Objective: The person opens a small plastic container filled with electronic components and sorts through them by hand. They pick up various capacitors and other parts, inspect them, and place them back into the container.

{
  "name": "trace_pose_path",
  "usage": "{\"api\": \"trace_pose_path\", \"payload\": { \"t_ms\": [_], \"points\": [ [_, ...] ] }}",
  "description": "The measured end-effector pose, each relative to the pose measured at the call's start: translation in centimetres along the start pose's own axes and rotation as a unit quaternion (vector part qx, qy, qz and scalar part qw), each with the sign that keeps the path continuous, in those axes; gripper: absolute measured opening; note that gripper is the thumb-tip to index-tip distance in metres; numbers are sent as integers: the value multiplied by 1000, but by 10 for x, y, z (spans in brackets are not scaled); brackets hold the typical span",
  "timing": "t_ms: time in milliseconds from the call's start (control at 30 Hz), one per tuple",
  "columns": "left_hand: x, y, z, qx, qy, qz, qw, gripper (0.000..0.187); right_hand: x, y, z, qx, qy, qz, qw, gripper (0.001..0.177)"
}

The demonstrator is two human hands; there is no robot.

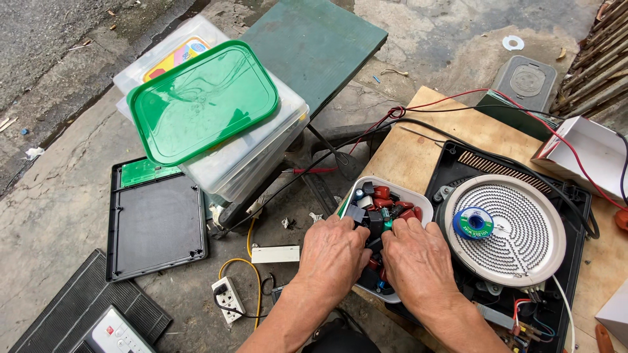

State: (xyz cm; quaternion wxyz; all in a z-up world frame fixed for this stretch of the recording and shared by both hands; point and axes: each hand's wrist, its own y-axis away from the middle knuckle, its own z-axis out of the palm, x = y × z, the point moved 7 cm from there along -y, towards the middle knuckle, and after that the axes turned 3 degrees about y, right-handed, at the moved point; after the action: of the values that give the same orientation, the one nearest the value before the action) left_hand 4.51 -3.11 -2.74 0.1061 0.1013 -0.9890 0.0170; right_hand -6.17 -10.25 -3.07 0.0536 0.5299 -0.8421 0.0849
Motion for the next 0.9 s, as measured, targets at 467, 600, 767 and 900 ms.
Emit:
{"api": "trace_pose_path", "payload": {
  "t_ms": [467,600,767,900],
  "points": [
    [-8,24,-53,120,218,-22,968,23,-4,-2,25,-74,-5,49,996,12],
    [7,48,-94,254,290,22,922,20,0,-11,21,-103,-3,39,994,9],
    [2,58,-78,171,586,-136,781,19,-2,-17,36,-174,-19,23,984,28],
    [2,55,-57,154,667,-173,708,14,4,-7,23,-148,-45,1,988,50]
  ]
}}
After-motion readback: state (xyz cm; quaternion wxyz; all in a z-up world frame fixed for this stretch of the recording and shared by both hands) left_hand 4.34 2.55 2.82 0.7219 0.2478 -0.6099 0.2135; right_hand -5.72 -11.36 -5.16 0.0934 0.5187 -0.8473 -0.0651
